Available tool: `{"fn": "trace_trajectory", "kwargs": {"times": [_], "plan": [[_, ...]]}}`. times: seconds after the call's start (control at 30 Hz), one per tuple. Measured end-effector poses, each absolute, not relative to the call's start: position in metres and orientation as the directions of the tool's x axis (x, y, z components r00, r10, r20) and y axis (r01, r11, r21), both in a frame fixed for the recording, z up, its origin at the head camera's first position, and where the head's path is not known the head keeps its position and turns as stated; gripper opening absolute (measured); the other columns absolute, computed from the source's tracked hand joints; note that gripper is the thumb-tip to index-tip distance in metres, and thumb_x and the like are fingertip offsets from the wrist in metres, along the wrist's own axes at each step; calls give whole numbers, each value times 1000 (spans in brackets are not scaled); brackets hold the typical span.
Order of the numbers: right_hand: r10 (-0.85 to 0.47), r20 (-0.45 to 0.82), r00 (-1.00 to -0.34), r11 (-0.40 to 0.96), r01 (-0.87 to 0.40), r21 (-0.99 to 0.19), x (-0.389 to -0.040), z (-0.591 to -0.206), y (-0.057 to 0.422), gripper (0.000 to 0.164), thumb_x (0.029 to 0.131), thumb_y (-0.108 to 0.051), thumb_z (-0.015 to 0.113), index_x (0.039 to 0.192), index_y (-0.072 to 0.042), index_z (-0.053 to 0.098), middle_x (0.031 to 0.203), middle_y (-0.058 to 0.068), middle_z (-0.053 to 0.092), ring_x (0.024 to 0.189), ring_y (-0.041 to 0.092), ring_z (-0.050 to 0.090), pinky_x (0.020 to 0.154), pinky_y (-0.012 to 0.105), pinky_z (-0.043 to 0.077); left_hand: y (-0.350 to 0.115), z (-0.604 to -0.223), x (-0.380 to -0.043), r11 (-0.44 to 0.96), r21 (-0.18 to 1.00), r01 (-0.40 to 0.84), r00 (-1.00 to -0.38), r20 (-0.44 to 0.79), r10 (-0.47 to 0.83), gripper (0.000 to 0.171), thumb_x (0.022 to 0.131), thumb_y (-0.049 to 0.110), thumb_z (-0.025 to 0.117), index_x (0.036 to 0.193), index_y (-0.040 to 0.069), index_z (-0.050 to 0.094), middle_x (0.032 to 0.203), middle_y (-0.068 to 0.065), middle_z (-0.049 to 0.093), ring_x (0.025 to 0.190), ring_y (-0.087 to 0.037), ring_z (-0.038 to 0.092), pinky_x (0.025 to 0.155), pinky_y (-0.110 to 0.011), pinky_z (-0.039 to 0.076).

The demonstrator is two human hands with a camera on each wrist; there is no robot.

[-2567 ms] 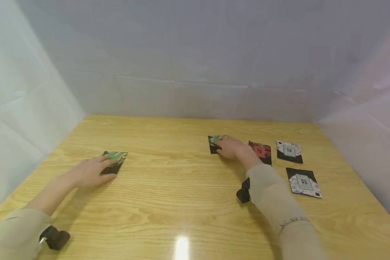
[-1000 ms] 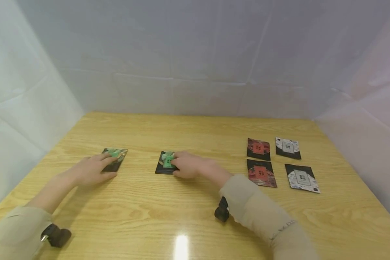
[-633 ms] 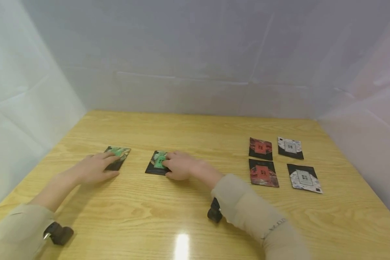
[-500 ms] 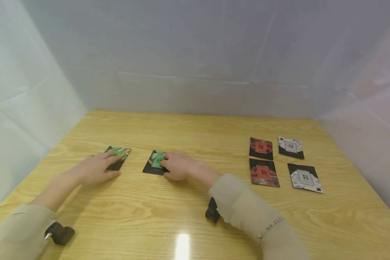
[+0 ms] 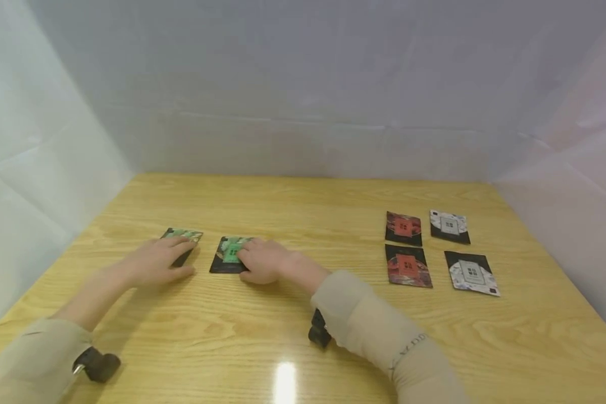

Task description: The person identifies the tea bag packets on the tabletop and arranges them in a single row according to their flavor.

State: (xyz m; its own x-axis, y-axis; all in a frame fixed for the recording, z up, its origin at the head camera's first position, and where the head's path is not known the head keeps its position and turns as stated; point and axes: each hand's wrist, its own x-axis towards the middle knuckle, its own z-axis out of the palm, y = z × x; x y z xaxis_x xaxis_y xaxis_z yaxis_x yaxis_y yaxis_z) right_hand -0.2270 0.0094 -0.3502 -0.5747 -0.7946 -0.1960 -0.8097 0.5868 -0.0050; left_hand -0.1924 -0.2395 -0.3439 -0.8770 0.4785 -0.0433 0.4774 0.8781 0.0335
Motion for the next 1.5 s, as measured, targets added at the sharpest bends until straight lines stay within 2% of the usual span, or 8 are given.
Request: {"fn": "trace_trajectory", "kwargs": {"times": [0.23, 0.47, 0.77, 1.07, 1.3, 1.5], "plan": [[-790, -236, -566, 579, -815, 15, -225, -347, 7, 55, 98, -37, 45, 143, -8, 35, 149, 9, 28, 137, 24, 24, 110, 38, 24, -220, -341, -190, 863, 86, 498, -861, -67, 504, 61, 92, 40, 54, 135, -2, 44, 138, -26, 39, 127, -44, 34, 102, -61, 25], [-774, -275, -571, 596, -803, -10, -224, -348, 5, 56, 98, -35, 43, 146, -8, 29, 152, 7, 22, 138, 23, 19, 109, 40, 26, -207, -346, -192, 853, 107, 511, -850, -89, 520, 59, 92, 39, 55, 135, 0, 45, 137, -22, 42, 129, -45, 30, 104, -60, 23], [-782, -221, -584, 612, -785, -92, -228, -347, 19, 55, 97, -28, 44, 145, -4, 29, 150, 11, 26, 136, 24, 25, 110, 36, 24, -198, -348, -195, 834, 94, 543, -827, -109, 551, 58, 92, 38, 55, 135, 1, 45, 138, -21, 42, 128, -39, 36, 104, -60, 21], [-769, -153, -621, 639, -750, -171, -238, -339, 57, 51, 99, -28, 42, 143, -3, 32, 147, 18, 30, 134, 30, 29, 110, 40, 23, -195, -350, -194, 830, 69, 554, -820, -124, 558, 56, 92, 40, 54, 134, 3, 49, 139, -20, 42, 128, -39, 36, 106, -61, 16], [-752, -80, -654, 655, -729, -197, -245, -337, 100, 48, 98, -24, 47, 138, 0, 40, 140, 21, 38, 128, 34, 37, 106, 44, 31, -196, -350, -193, 839, 87, 537, -826, -144, 544, 57, 92, 41, 53, 134, 2, 48, 138, -21, 41, 128, -40, 36, 104, -63, 17], [-696, -72, -714, 701, -655, -282, -248, -332, 135, 50, 97, -26, 50, 138, -1, 40, 139, 21, 39, 127, 35, 37, 103, 47, 34, -197, -350, -194, 835, 97, 542, -824, -134, 551, 56, 92, 41, 53, 132, 2, 50, 137, -22, 43, 126, -41, 37, 103, -64, 18]]}}
